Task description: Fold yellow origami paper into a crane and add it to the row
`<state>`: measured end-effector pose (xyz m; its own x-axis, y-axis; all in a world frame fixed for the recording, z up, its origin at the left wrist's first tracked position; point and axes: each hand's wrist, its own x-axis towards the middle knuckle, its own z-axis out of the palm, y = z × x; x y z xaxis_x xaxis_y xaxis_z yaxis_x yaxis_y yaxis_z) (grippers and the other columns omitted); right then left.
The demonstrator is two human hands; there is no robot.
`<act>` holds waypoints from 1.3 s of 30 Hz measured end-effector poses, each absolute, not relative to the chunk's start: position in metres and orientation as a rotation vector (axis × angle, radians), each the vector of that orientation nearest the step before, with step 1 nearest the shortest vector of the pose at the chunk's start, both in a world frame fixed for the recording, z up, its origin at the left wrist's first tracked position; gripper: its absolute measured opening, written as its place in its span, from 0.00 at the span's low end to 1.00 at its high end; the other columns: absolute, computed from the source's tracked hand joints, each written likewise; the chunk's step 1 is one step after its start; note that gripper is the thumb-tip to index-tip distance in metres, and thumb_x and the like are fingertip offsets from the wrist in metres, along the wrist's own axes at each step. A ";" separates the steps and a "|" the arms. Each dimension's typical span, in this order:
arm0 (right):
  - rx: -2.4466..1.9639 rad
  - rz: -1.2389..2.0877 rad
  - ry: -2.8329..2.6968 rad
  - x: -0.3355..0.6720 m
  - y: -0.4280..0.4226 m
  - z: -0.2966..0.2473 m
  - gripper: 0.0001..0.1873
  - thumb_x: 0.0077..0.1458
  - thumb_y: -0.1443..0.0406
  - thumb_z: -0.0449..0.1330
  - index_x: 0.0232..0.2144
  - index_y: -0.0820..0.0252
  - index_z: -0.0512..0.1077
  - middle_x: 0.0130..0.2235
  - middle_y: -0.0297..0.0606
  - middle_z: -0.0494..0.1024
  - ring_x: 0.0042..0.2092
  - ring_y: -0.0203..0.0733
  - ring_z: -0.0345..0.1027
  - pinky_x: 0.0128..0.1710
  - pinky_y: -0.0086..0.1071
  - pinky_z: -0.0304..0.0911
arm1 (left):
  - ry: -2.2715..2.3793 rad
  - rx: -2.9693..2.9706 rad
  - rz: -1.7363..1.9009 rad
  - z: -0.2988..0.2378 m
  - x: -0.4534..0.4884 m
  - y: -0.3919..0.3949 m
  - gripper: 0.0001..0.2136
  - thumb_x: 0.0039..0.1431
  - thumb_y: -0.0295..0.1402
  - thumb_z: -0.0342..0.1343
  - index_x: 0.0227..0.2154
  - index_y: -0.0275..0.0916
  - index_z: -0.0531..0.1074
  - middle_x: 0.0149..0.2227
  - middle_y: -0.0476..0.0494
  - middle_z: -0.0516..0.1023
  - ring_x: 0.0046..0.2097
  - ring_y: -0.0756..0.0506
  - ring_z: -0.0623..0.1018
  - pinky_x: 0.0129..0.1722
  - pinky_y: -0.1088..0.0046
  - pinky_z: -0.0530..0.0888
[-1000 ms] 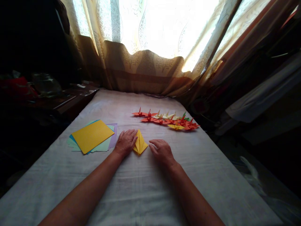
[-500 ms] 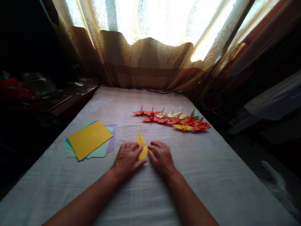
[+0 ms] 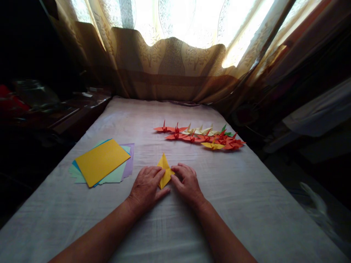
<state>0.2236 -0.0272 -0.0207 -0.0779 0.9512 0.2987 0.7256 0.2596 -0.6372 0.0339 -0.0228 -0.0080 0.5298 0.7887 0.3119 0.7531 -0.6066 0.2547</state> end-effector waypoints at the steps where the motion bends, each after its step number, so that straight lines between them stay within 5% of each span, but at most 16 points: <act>1: -1.515 0.451 -1.857 0.224 -0.027 -0.020 0.13 0.54 0.66 0.60 0.43 0.55 0.76 0.46 0.41 0.81 0.56 0.51 0.68 0.60 0.49 0.55 | 1.337 2.674 0.630 -0.009 0.034 -0.023 0.21 0.57 0.43 0.61 0.51 0.39 0.71 0.51 0.37 0.76 0.53 0.36 0.73 0.56 0.53 0.66; 6: -1.466 0.528 -1.861 0.227 -0.027 -0.021 0.16 0.53 0.67 0.60 0.45 0.52 0.76 0.47 0.39 0.81 0.56 0.50 0.69 0.62 0.53 0.51 | 1.317 2.682 0.670 -0.009 0.034 -0.023 0.17 0.60 0.37 0.57 0.51 0.40 0.71 0.51 0.38 0.78 0.53 0.36 0.75 0.59 0.50 0.63; 11: -1.302 0.482 -1.828 0.226 -0.027 -0.021 0.23 0.52 0.68 0.59 0.52 0.51 0.73 0.49 0.38 0.80 0.55 0.47 0.70 0.60 0.46 0.59 | 1.288 2.657 0.799 -0.005 0.029 -0.020 0.14 0.65 0.32 0.48 0.48 0.39 0.74 0.48 0.39 0.81 0.49 0.39 0.79 0.56 0.54 0.69; 16: -1.259 0.229 -1.695 0.225 -0.025 -0.018 0.25 0.57 0.65 0.57 0.58 0.55 0.67 0.55 0.44 0.75 0.58 0.47 0.66 0.61 0.46 0.59 | 1.361 2.166 1.049 -0.002 0.026 -0.017 0.16 0.68 0.39 0.45 0.45 0.39 0.76 0.41 0.42 0.83 0.40 0.43 0.82 0.40 0.69 0.77; 19: -1.311 0.178 -1.627 0.227 -0.023 -0.020 0.27 0.58 0.61 0.58 0.60 0.57 0.64 0.60 0.49 0.69 0.63 0.52 0.60 0.63 0.51 0.55 | 1.334 1.801 1.159 -0.001 0.030 -0.016 0.18 0.67 0.43 0.45 0.41 0.38 0.76 0.36 0.44 0.83 0.37 0.44 0.82 0.36 0.72 0.77; 21: -1.335 0.307 -1.560 0.228 -0.022 -0.022 0.31 0.58 0.59 0.59 0.62 0.57 0.61 0.61 0.50 0.67 0.59 0.52 0.64 0.59 0.50 0.62 | 1.295 1.600 1.175 0.000 0.034 -0.016 0.20 0.65 0.48 0.46 0.39 0.38 0.76 0.34 0.45 0.82 0.35 0.44 0.81 0.32 0.72 0.78; 26: -1.257 0.818 -1.324 0.219 -0.024 -0.027 0.40 0.58 0.58 0.59 0.67 0.54 0.48 0.45 0.41 0.76 0.39 0.40 0.75 0.40 0.34 0.73 | 1.279 1.359 1.161 0.002 0.040 -0.016 0.24 0.59 0.54 0.50 0.40 0.37 0.74 0.33 0.46 0.79 0.31 0.46 0.79 0.27 0.73 0.78; 39: -1.252 0.814 -1.170 0.228 -0.012 -0.034 0.39 0.58 0.61 0.55 0.68 0.58 0.47 0.32 0.31 0.73 0.32 0.36 0.71 0.34 0.29 0.69 | 1.339 1.899 1.026 -0.004 0.031 -0.016 0.15 0.66 0.42 0.46 0.50 0.42 0.67 0.39 0.45 0.82 0.36 0.46 0.81 0.35 0.71 0.76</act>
